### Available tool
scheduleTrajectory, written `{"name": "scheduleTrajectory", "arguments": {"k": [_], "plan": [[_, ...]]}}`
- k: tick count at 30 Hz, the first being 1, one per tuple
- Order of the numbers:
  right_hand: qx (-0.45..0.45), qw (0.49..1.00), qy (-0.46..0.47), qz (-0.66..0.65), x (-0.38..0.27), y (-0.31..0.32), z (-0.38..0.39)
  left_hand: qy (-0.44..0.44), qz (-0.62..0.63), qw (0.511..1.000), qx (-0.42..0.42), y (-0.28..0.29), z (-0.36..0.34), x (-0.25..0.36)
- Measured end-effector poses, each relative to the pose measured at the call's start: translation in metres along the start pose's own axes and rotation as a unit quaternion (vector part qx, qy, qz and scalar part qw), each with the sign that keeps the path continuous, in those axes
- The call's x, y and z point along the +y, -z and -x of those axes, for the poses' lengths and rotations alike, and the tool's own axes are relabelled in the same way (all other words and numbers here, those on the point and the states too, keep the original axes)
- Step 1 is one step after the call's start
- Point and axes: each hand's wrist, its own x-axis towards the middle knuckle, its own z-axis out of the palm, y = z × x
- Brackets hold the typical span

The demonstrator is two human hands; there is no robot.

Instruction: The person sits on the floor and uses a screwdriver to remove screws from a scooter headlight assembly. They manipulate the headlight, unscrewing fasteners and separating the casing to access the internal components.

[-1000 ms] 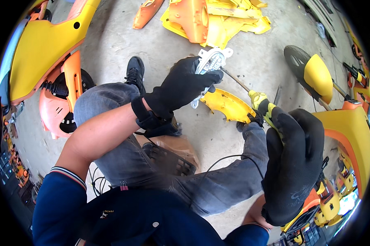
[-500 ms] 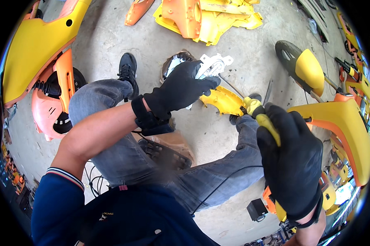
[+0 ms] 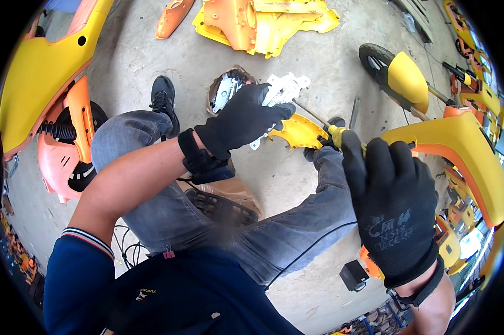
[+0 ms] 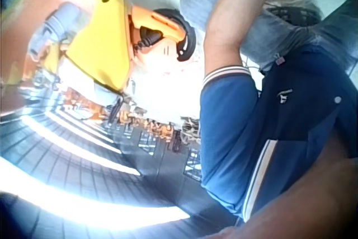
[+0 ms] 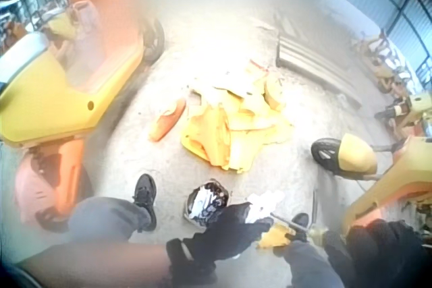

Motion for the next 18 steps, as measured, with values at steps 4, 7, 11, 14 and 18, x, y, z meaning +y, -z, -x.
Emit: {"name": "scheduleTrajectory", "arguments": {"k": [4, 7, 11, 14, 18], "plan": [[-0.031, 0.996, -0.029, -0.075, -0.001, -0.001, 0.006, -0.005, -0.008, 1.000, -0.001, 0.000, 0.002, 0.002], [-0.078, 0.962, -0.104, -0.239, 0.002, 0.003, 0.006, -0.051, -0.095, 0.994, -0.001, -0.002, 0.006, 0.000], [-0.202, 0.648, -0.360, -0.640, 0.013, -0.001, -0.003, -0.067, -0.012, 0.998, 0.015, 0.001, 0.007, -0.005], [-0.249, 0.573, -0.413, -0.663, 0.014, 0.004, -0.002, -0.059, -0.074, 0.995, -0.003, 0.002, 0.009, -0.008], [-0.029, 0.868, -0.180, -0.462, 0.007, -0.015, 0.016, 0.003, 0.033, 0.999, -0.024, -0.002, 0.006, -0.005]]}}
